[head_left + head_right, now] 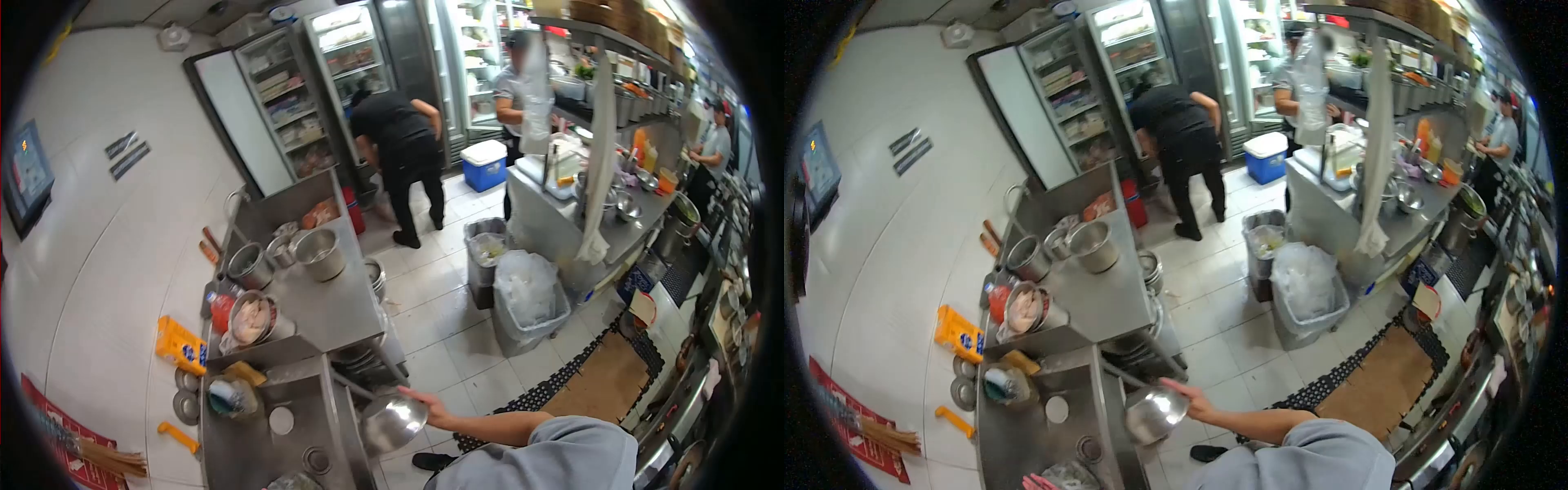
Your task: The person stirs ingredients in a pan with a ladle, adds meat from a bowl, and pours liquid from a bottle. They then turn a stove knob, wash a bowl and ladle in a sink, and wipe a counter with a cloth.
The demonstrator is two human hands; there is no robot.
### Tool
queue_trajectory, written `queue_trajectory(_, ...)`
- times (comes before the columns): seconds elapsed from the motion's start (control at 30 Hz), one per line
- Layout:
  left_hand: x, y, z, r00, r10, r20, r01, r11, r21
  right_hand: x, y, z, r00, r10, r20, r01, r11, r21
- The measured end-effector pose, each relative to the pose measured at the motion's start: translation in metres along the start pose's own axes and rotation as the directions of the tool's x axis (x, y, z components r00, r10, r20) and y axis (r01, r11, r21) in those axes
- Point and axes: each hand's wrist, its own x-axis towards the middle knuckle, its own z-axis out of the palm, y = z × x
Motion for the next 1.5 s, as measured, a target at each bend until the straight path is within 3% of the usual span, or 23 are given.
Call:
queue_trajectory(0.03,0.000,-0.020,-0.001,0.995,-0.036,0.089,0.036,0.999,0.012,-0.018,-0.027,-0.028,0.983,-0.171,-0.063,0.136,0.921,-0.366)
queue_trajectory(0.2,-0.101,-0.095,0.069,0.951,-0.196,0.237,0.118,0.945,0.305,-0.134,-0.028,-0.224,0.791,-0.272,-0.548,-0.203,0.728,-0.654)
queue_trajectory(0.23,-0.119,-0.107,0.072,0.905,-0.223,0.362,0.081,0.926,0.369,-0.161,-0.032,-0.258,0.716,-0.278,-0.640,-0.251,0.753,-0.608)
queue_trajectory(0.27,-0.171,-0.109,0.114,0.898,-0.302,0.320,-0.014,0.706,0.708,-0.185,-0.026,-0.290,0.629,-0.278,-0.726,-0.295,0.779,-0.554)
queue_trajectory(0.3,-0.199,-0.124,0.131,0.916,-0.303,0.264,0.061,0.754,0.654,-0.206,-0.109,-0.269,0.441,0.005,-0.898,-0.627,0.717,-0.304)
queue_trajectory(0.33,-0.222,-0.142,0.141,0.929,-0.308,0.206,0.131,0.794,0.594,-0.244,-0.021,-0.354,0.408,-0.180,-0.895,-0.483,0.790,-0.378)
queue_trajectory(0.47,-0.315,-0.221,0.158,0.794,-0.508,0.332,0.126,0.674,0.728,-0.343,-0.053,-0.419,0.179,-0.159,-0.971,-0.510,0.829,-0.230)
queue_trajectory(0.53,-0.343,-0.275,0.153,0.668,-0.649,0.364,0.068,0.541,0.838,-0.371,-0.105,-0.409,-0.093,0.285,-0.954,-0.092,0.952,0.293)
queue_trajectory(0.6,-0.364,-0.333,0.134,0.472,-0.765,0.438,-0.239,0.368,0.899,-0.412,-0.097,-0.437,-0.121,0.342,-0.932,-0.055,0.935,0.351)
queue_trajectory(0.67,-0.398,-0.362,0.118,0.218,-0.903,0.371,-0.625,0.163,0.763,-0.440,-0.091,-0.446,-0.154,0.405,-0.901,-0.011,0.911,0.412)
queue_trajectory(0.73,-0.375,-0.421,0.051,0.037,-0.996,-0.080,-0.688,-0.084,0.721,-0.467,-0.093,-0.436,-0.173,0.324,-0.930,0.037,0.946,0.323)
queue_trajectory(0.8,-0.388,-0.430,0.024,0.061,-0.895,-0.441,-0.787,-0.315,0.530,-0.494,-0.049,-0.454,-0.165,0.314,-0.935,0.270,0.926,0.263)
queue_trajectory(0.87,-0.425,-0.417,0.010,0.249,-0.833,-0.493,-0.742,-0.492,0.456,-0.513,-0.033,-0.449,-0.175,0.351,-0.920,0.370,0.889,0.269)
queue_trajectory(0.97,-0.426,-0.449,-0.023,0.283,-0.797,-0.534,-0.850,-0.467,0.246,-0.521,-0.056,-0.438,-0.173,0.543,-0.822,0.346,0.815,0.465)
queue_trajectory(1.0,-0.433,-0.459,-0.022,0.273,-0.791,-0.547,-0.856,-0.460,0.238,-0.519,-0.059,-0.438,-0.277,0.525,-0.805,0.316,0.841,0.440)
queue_trajectory(1.07,-0.449,-0.494,-0.006,0.063,-0.819,-0.570,-0.929,-0.258,0.267,-0.527,-0.061,-0.454,-0.388,0.527,-0.756,0.380,0.839,0.390)
queue_trajectory(1.17,-0.507,-0.533,0.022,-0.004,-0.873,-0.488,-0.951,-0.147,0.272,-0.534,-0.061,-0.500,-0.407,0.480,-0.777,0.455,0.844,0.283)
queue_trajectory(1.23,-0.535,-0.597,0.030,-0.354,-0.806,-0.474,-0.888,0.448,-0.098,-0.536,-0.087,-0.534,-0.345,0.403,-0.848,0.410,0.877,0.250)
queue_trajectory(1.27,-0.560,-0.607,0.038,-0.462,-0.840,-0.285,-0.873,0.487,-0.019,-0.543,-0.100,-0.532,-0.251,0.345,-0.904,0.361,0.900,0.243)
queue_trajectory(1.3,-0.602,-0.627,0.046,-0.321,-0.921,-0.222,-0.944,0.331,-0.010,-0.543,-0.125,-0.543,-0.278,0.336,-0.900,0.272,0.926,0.262)
queue_trajectory(1.33,-0.643,-0.627,0.064,-0.355,-0.933,-0.065,-0.923,0.338,0.186,-0.529,-0.162,-0.558,-0.298,0.328,-0.896,0.185,0.941,0.283)
queue_trajectory(1.4,-0.725,-0.649,0.097,-0.460,-0.884,-0.084,-0.880,0.442,0.175,-0.515,-0.209,-0.577,-0.261,0.237,-0.936,0.133,0.969,0.208)
queue_trajectory(1.5,-0.839,-0.655,0.143,-0.627,-0.774,0.086,-0.587,0.543,0.601,-0.491,-0.260,-0.620,-0.317,0.160,-0.935,-0.033,0.983,0.180)
